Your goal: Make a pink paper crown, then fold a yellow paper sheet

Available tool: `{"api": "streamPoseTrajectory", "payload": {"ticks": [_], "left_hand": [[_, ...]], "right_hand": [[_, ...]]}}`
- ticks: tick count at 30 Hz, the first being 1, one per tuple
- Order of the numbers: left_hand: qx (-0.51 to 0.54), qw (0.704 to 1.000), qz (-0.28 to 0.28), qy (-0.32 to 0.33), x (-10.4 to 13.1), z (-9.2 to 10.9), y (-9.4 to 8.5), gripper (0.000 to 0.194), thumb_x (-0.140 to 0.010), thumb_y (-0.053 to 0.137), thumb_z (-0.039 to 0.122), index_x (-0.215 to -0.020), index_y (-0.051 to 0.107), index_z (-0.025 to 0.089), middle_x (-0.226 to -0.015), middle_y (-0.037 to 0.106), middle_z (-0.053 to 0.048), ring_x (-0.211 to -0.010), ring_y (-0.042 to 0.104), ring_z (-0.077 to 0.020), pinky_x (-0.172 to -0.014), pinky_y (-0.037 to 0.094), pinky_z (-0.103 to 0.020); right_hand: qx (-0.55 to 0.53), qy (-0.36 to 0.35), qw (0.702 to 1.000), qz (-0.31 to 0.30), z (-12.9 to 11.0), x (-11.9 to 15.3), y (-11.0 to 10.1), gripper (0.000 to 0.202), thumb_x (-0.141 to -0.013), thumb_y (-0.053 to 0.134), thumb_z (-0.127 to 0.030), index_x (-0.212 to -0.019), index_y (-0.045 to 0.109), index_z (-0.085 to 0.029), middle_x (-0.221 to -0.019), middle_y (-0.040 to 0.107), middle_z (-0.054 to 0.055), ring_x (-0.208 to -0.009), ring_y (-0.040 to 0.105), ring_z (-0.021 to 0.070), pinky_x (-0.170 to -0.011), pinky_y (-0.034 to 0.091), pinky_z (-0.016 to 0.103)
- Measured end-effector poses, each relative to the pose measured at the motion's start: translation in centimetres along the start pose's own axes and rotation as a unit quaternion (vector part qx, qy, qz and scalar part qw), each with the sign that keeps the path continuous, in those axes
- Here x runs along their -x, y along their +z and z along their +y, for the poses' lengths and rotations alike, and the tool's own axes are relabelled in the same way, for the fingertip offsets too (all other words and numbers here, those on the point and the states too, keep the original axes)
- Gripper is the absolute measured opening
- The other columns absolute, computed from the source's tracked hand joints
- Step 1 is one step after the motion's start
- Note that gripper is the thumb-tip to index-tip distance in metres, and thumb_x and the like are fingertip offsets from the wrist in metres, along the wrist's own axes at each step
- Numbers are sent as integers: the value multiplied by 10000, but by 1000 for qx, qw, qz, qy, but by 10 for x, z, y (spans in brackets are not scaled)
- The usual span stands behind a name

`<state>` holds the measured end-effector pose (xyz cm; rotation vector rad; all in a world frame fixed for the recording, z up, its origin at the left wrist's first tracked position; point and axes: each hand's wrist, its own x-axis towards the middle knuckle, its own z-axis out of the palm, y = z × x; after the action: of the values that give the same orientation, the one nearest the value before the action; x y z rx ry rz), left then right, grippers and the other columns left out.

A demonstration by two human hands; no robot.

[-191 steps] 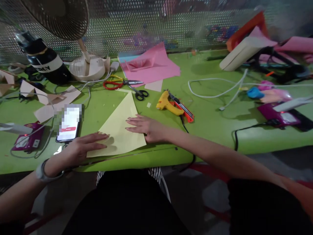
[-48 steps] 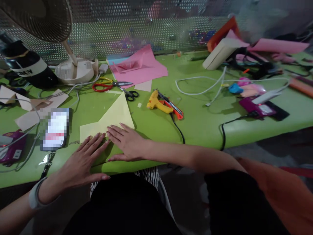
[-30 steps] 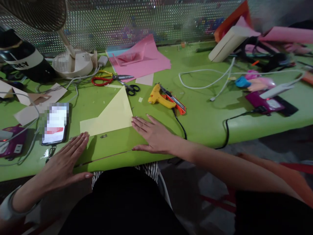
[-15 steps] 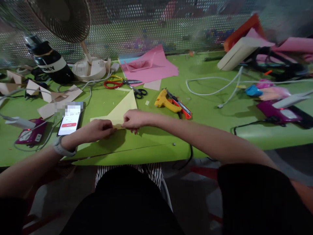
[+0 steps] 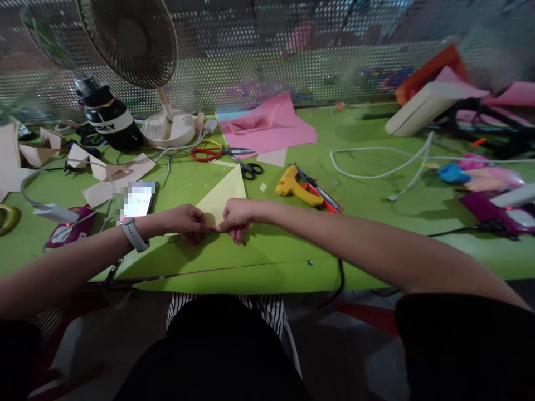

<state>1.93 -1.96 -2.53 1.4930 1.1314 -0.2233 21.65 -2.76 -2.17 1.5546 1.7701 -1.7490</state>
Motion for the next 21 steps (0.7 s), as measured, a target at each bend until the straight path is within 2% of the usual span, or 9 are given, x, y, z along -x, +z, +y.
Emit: {"api": "streamPoseTrajectory", "payload": {"ticks": [5,13,16,19,21], "left_hand": [[14,1000,9,-8,0,-1,1,299,-728,756,426,-716,611,165,-604,689,-22,-607,692,-172,-671,549,-338],[12,1000,12,-18,0,2,1,326,-715,779,435,-654,583,181,-563,679,-16,-538,662,-148,-623,537,-323],[-8,1000,15,-21,2,9,0,339,-694,783,457,-634,592,184,-566,680,-18,-562,670,-158,-612,524,-317],[-45,998,18,-30,3,18,1,360,-685,779,496,-621,627,175,-565,682,-29,-566,668,-164,-594,509,-305],[-76,996,26,-34,3,24,2,397,-680,775,528,-598,646,162,-543,669,-44,-557,663,-173,-577,499,-302]], "right_hand": [[15,4,1000,3,12,8,-4,498,-729,766,-589,-627,534,-161,-565,668,5,-533,658,123,-476,330,213],[43,61,995,66,60,51,-24,532,-679,737,-656,-584,527,-176,-590,674,53,-557,657,163,-478,333,242],[54,29,992,111,53,56,-23,501,-714,743,-613,-576,526,-183,-572,664,44,-513,636,143,-483,395,251],[25,-32,989,142,33,42,-14,466,-771,729,-576,-608,542,-181,-571,664,35,-486,625,123,-493,442,248],[17,-31,993,113,24,27,-9,448,-775,755,-536,-616,534,-180,-568,665,27,-487,633,122,-504,469,246]]}}
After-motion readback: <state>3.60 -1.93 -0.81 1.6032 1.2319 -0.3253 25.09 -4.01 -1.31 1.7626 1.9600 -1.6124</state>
